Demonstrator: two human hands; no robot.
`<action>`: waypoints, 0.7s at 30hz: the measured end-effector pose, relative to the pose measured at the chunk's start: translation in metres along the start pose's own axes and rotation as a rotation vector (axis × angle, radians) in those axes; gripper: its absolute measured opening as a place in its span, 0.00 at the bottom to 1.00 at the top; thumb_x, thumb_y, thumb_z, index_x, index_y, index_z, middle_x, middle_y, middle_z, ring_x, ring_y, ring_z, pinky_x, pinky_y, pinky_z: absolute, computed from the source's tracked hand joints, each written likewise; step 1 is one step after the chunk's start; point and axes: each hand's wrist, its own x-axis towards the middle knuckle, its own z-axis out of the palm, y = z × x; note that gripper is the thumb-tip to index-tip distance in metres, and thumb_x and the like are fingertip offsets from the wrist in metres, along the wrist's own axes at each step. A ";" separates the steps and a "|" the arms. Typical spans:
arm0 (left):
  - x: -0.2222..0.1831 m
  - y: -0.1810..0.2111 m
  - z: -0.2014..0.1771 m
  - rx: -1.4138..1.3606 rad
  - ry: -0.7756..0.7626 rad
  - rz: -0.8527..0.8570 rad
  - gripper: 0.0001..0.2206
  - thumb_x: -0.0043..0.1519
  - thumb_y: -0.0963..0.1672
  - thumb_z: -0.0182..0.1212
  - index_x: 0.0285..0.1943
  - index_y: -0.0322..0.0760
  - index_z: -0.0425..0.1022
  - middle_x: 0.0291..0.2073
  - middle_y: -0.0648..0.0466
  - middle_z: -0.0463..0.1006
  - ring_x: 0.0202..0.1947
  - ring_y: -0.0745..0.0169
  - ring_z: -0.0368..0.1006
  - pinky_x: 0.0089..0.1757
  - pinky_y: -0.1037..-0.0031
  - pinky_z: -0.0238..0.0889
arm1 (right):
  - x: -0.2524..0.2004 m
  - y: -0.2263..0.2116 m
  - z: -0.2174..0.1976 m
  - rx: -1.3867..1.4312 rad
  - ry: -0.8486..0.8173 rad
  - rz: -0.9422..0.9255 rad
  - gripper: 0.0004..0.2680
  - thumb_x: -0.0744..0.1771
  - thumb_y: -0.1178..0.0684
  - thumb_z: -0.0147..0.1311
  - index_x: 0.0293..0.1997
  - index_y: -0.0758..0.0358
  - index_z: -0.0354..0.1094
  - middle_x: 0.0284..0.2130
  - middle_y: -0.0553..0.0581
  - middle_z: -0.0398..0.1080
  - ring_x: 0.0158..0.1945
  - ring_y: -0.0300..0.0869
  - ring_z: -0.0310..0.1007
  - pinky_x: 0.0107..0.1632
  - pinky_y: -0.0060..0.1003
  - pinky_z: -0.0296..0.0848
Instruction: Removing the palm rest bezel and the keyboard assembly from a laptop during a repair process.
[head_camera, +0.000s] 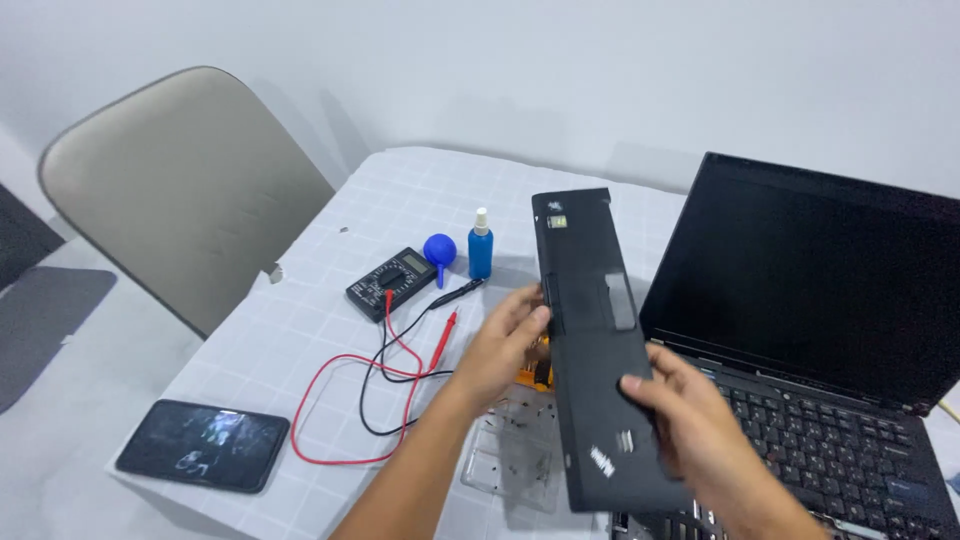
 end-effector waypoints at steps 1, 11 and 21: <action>-0.002 0.002 -0.004 -0.006 -0.004 -0.006 0.23 0.61 0.47 0.49 0.65 0.37 0.60 0.55 0.51 0.70 0.51 0.58 0.70 0.41 0.70 0.70 | 0.005 -0.008 0.000 -0.001 0.009 0.004 0.12 0.64 0.65 0.47 0.52 0.67 0.63 0.36 0.71 0.72 0.32 0.57 0.70 0.32 0.49 0.67; -0.015 0.022 -0.012 1.144 -0.166 -0.035 0.40 0.45 0.62 0.57 0.63 0.41 0.65 0.68 0.47 0.56 0.70 0.41 0.41 0.64 0.46 0.26 | 0.043 -0.075 0.048 -0.353 0.043 -0.312 0.14 0.66 0.55 0.47 0.57 0.67 0.59 0.29 0.60 0.65 0.30 0.44 0.69 0.30 0.38 0.69; -0.022 0.037 -0.008 1.184 -0.190 -0.119 0.37 0.45 0.48 0.70 0.65 0.34 0.60 0.69 0.47 0.54 0.71 0.44 0.41 0.65 0.49 0.23 | 0.071 -0.068 0.075 -0.488 0.183 -0.209 0.14 0.67 0.50 0.45 0.59 0.60 0.60 0.35 0.62 0.65 0.37 0.47 0.67 0.37 0.37 0.63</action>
